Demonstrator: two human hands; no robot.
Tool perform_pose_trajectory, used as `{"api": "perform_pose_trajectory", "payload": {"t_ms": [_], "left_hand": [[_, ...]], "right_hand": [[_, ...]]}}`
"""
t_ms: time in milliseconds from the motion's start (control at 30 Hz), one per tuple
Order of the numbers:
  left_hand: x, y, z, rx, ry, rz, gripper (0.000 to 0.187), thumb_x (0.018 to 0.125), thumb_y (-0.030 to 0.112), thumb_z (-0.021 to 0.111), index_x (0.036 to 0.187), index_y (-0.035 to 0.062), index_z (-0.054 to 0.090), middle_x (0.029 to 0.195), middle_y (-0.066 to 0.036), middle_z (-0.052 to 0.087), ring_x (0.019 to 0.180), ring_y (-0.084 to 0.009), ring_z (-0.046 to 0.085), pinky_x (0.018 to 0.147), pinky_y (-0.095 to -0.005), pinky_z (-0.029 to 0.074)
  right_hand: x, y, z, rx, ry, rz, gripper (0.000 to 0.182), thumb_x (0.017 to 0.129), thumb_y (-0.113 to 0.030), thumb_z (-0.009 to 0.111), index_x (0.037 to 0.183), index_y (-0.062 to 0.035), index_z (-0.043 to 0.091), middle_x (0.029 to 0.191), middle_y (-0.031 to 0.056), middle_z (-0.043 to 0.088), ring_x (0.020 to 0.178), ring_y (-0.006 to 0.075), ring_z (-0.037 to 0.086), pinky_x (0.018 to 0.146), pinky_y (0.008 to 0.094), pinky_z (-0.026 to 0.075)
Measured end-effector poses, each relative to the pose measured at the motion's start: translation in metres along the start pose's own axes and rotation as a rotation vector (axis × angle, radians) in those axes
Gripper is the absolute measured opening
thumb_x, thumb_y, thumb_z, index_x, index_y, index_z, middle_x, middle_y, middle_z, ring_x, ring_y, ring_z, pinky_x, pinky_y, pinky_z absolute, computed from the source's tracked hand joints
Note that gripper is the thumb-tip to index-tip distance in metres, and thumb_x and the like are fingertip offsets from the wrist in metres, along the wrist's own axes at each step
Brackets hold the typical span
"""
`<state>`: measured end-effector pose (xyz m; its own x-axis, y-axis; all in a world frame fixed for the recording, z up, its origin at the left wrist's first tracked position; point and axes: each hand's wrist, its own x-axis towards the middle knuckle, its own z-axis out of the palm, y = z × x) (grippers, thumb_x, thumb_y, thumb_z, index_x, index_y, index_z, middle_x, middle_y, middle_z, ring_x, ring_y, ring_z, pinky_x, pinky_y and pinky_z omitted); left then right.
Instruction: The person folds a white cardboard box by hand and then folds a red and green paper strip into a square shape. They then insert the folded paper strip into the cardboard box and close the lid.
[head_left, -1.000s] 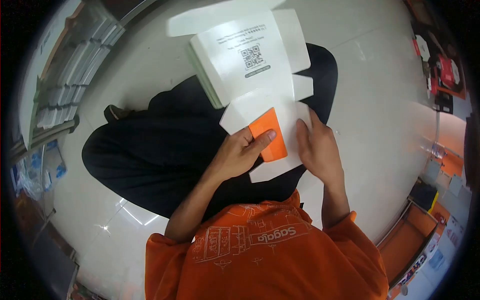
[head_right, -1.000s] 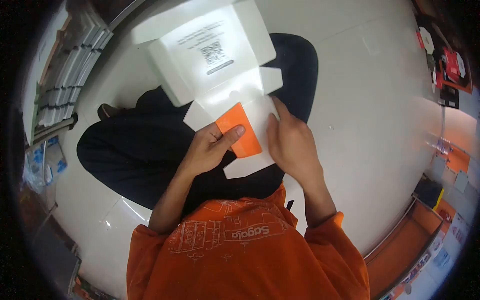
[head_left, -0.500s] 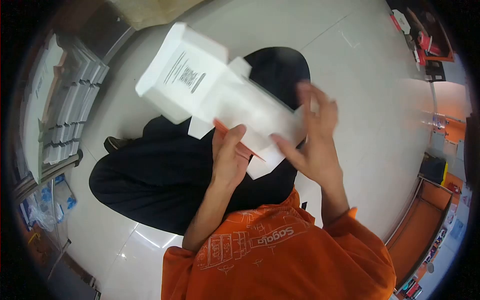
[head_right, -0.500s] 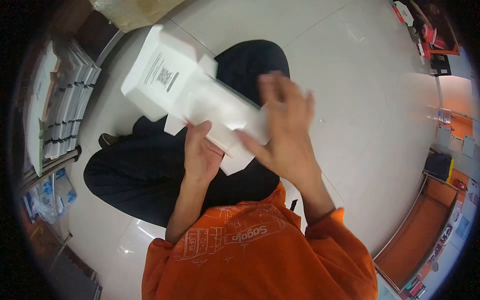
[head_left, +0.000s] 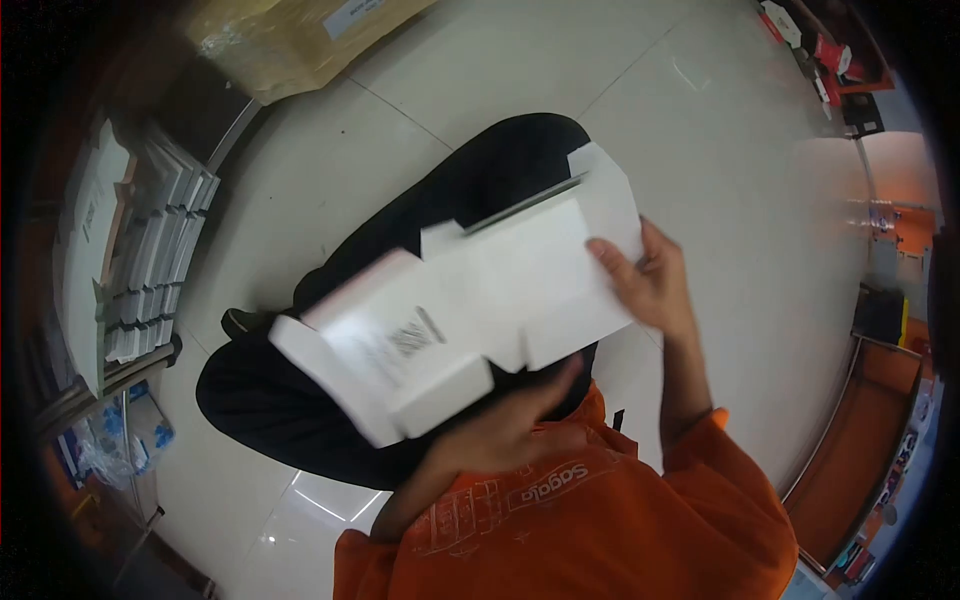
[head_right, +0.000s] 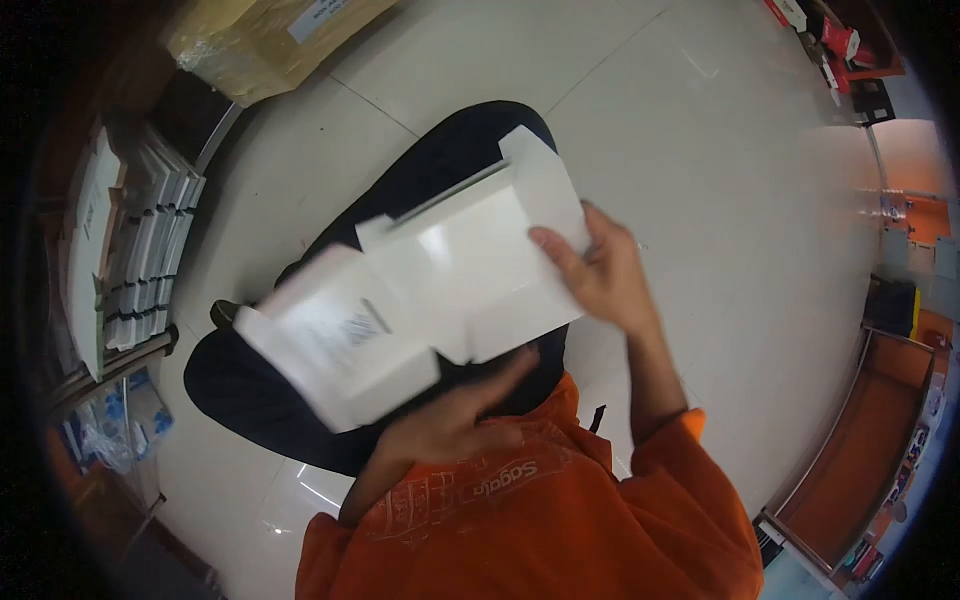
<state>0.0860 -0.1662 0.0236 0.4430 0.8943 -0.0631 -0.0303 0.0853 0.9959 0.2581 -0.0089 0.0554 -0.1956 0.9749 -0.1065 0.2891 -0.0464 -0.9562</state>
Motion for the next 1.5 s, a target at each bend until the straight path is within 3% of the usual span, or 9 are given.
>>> {"api": "perform_pose_trajectory", "payload": {"t_ms": [100, 167, 200, 300, 800, 1100, 1200, 1300, 1500], "left_hand": [[-0.013, 0.058, -0.027, -0.05, -0.306, 0.189, 0.048, 0.092, 0.026, 0.068, 0.131, 0.0015, 0.054, 0.126, -0.021, 0.06, 0.118, -0.0259, 0.059, 0.101, -0.0386, 0.045], [0.006, 0.096, -0.051, -0.17, 0.067, -0.125, 0.056, 0.086, 0.025, 0.074, 0.132, 0.0017, 0.053, 0.13, -0.022, 0.056, 0.123, -0.0322, 0.055, 0.104, -0.0436, 0.042], [0.035, 0.081, -0.068, 0.494, 0.433, 0.228, 0.063, 0.079, 0.024, 0.08, 0.132, 0.0021, 0.052, 0.129, -0.02, 0.058, 0.121, -0.0354, 0.056, 0.101, -0.0442, 0.044], [0.108, 0.033, -0.109, 0.506, 0.453, 0.026, 0.069, 0.083, 0.016, 0.075, 0.142, 0.0009, 0.043, 0.121, -0.02, 0.063, 0.108, -0.0306, 0.063, 0.093, -0.037, 0.05], [0.121, -0.007, -0.114, -0.674, 0.541, 0.003, 0.041, 0.093, -0.002, 0.056, 0.133, 0.0031, 0.051, 0.111, -0.013, 0.067, 0.099, -0.0157, 0.063, 0.089, -0.0278, 0.049], [0.127, -0.007, -0.125, 0.56, 0.803, 0.338, 0.019, 0.087, 0.005, 0.072, 0.102, 0.0015, 0.063, 0.1, -0.01, 0.069, 0.085, -0.0104, 0.062, 0.072, -0.0244, 0.049], [0.138, 0.003, -0.117, 0.312, 0.792, 0.253, 0.02, 0.081, 0.011, 0.076, 0.079, -0.0002, 0.058, 0.088, -0.01, 0.069, 0.079, -0.0198, 0.066, 0.07, -0.0324, 0.051], [0.137, 0.003, -0.117, 0.107, 0.747, -0.019, 0.023, 0.084, 0.008, 0.075, 0.08, 0.002, 0.053, 0.077, -0.006, 0.064, 0.072, -0.0081, 0.057, 0.063, -0.0237, 0.045], [0.139, -0.001, -0.112, 0.376, 0.811, -0.04, 0.022, 0.078, 0.012, 0.075, 0.087, 0.001, 0.058, 0.074, -0.014, 0.064, 0.065, -0.0197, 0.062, 0.064, -0.0338, 0.049]], "right_hand": [[0.036, -0.012, -0.045, -0.345, -0.316, 0.053, 0.034, 0.091, -0.024, 0.072, 0.11, 0.003, 0.065, 0.092, 0.0129, 0.071, 0.08, 0.0157, 0.066, 0.071, 0.0277, 0.052], [0.06, -0.022, -0.052, -0.543, -0.502, -0.054, 0.037, 0.09, -0.03, 0.072, 0.11, 0.0011, 0.066, 0.09, 0.0147, 0.07, 0.079, 0.0194, 0.068, 0.072, 0.0303, 0.054], [0.072, -0.023, -0.052, -0.541, -0.508, -0.062, 0.037, 0.09, -0.03, 0.072, 0.11, 0.0011, 0.066, 0.09, 0.0147, 0.07, 0.079, 0.0194, 0.068, 0.072, 0.0303, 0.054], [0.102, -0.035, -0.043, -0.61, -0.647, -0.143, 0.036, 0.089, -0.03, 0.072, 0.108, 0.0009, 0.067, 0.09, 0.0156, 0.071, 0.079, 0.0248, 0.069, 0.074, 0.0355, 0.054], [0.05, -0.012, 0.004, -1.097, -0.115, -0.768, 0.049, 0.077, -0.002, 0.066, 0.124, -0.0159, 0.065, 0.097, 0.0078, 0.063, 0.079, 0.0238, 0.063, 0.071, 0.0373, 0.053], [0.063, 0.011, -0.02, -0.255, 0.145, -0.015, 0.035, 0.081, -0.016, 0.083, 0.102, 0.0062, 0.066, 0.075, 0.0095, 0.07, 0.059, 0.0108, 0.062, 0.053, 0.0237, 0.05], [0.058, 0.008, -0.007, -0.081, 0.369, 0.096, 0.034, 0.081, -0.015, 0.083, 0.101, 0.0062, 0.066, 0.072, 0.0069, 0.068, 0.057, 0.0094, 0.06, 0.051, 0.0224, 0.047], [0.05, 0.016, 0.007, 0.127, 0.406, 0.081, 0.031, 0.084, -0.014, 0.08, 0.101, 0.0071, 0.065, 0.079, 0.0091, 0.071, 0.063, 0.0103, 0.063, 0.057, 0.0218, 0.05], [0.043, 0.014, 0.015, 0.001, 0.408, 0.056, 0.021, 0.088, -0.009, 0.073, 0.098, 0.007, 0.064, 0.083, 0.0108, 0.071, 0.068, 0.0097, 0.065, 0.062, 0.0226, 0.052]]}}
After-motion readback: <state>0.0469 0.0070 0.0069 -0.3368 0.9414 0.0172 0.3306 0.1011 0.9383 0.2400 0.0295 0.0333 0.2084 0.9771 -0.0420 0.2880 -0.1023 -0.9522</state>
